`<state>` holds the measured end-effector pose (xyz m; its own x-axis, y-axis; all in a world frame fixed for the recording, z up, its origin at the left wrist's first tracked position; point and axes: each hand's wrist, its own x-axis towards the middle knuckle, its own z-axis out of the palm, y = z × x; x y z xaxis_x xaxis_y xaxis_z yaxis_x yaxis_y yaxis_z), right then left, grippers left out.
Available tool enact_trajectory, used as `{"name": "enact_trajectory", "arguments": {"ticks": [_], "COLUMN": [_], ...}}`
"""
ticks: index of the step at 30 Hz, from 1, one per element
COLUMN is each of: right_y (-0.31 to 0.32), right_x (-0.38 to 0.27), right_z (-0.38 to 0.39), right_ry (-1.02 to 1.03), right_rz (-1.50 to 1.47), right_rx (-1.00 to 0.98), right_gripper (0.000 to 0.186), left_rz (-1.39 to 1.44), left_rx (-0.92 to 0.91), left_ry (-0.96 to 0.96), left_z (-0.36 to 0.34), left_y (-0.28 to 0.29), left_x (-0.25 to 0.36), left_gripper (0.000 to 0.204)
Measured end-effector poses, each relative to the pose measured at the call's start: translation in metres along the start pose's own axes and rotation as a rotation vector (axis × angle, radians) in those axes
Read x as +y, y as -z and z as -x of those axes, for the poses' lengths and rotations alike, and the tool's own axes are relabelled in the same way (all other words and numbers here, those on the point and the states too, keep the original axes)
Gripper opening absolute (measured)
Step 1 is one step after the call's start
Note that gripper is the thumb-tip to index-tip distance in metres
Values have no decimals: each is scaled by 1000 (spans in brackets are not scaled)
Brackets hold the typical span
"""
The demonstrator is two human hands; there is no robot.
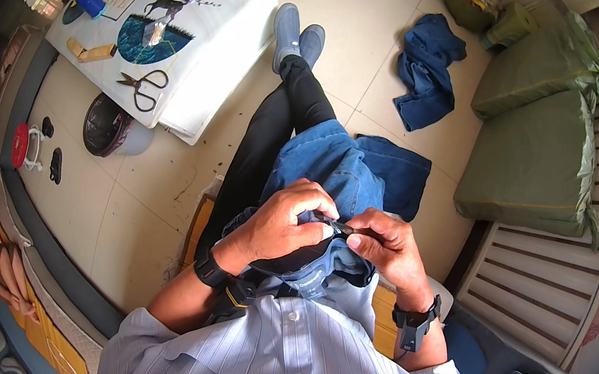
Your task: The person uses a seam ripper to remove stitches from the pocket area of a pair of blue jeans. They repeatedly turn the fabric inside out and work on different sections of the pocket seam while seated on the floor.
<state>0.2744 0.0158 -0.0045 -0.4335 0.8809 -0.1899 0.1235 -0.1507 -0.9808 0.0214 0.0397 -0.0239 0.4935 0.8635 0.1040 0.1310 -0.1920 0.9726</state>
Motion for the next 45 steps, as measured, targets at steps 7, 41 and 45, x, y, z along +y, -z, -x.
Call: {"name": "enact_trajectory", "arguments": {"ticks": [7, 41, 45], "right_y": [2, 5, 5], "right_x": [-2, 2, 5], "right_z": [-1, 2, 1], "right_ry": [10, -13, -5], "right_rz": [76, -148, -189], "right_rx": [-17, 94, 104], "right_gripper": [17, 13, 12], "left_rz": [9, 13, -39], "left_rx": [24, 28, 0], "left_ry": [13, 22, -50], "left_z": [1, 1, 0], "left_y": [-5, -7, -7], "left_x": [-1, 0, -5], "left_gripper": [22, 17, 11]}}
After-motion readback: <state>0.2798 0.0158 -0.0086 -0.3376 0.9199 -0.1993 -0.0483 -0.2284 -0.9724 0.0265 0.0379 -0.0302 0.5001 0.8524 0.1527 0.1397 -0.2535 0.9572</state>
